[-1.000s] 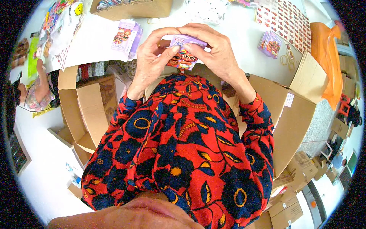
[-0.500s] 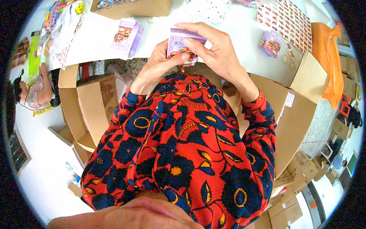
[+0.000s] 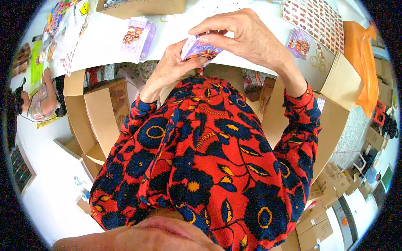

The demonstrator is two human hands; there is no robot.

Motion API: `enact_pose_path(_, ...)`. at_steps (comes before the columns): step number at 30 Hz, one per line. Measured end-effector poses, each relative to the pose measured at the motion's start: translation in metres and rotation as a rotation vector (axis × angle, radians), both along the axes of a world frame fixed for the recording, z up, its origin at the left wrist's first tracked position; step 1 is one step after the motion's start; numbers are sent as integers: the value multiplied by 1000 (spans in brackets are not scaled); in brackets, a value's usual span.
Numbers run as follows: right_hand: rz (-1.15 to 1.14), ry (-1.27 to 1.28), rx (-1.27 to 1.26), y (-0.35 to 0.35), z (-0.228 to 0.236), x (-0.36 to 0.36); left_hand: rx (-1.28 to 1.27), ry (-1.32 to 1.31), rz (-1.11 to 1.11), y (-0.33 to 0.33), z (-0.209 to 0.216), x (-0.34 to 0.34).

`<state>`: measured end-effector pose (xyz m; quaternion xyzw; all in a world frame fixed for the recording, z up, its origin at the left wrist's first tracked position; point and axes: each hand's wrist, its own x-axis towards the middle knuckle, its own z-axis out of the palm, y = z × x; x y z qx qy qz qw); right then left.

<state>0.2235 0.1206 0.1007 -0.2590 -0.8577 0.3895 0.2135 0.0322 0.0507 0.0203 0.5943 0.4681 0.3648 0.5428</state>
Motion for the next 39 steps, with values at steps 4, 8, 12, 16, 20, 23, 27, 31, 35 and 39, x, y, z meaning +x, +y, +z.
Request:
enact_pose_path(4, 11, -1, 113, 0, -4, 1, 8, 19, -19, 2, 4, -3)
enact_pose_path(8, 5, -43, 187, 2, -7, 1, 12, 31, -15, 2, 8, -4)
enact_pose_path(12, -1, 15, 273, 3, -22, 0, -47, 55, 2, 4, 10, -4)
enact_pose_path(16, -138, -2, 434, -4, -34, -10, -176, -137, 70, 1, 27, 3)
enact_pose_path(20, -306, 141, 208, -13, -41, -15, -261, -217, 115, 1, 29, 4)
enact_pose_path(23, -261, 131, 54, -12, -39, -5, -196, -178, 48, 3, 22, 3)
enact_pose_path(27, -170, 114, -29, -6, -21, 2, -86, -103, -50, 2, 5, -2)
enact_pose_path(31, -64, 15, -119, 5, -11, 8, -36, -89, -137, 2, 7, -4)
enact_pose_path(35, -49, -19, -47, -4, -3, 6, 125, 3, -124, 4, 5, -4)
enact_pose_path(39, -127, -30, 24, -8, -14, 4, -45, -216, -85, 3, 5, -3)
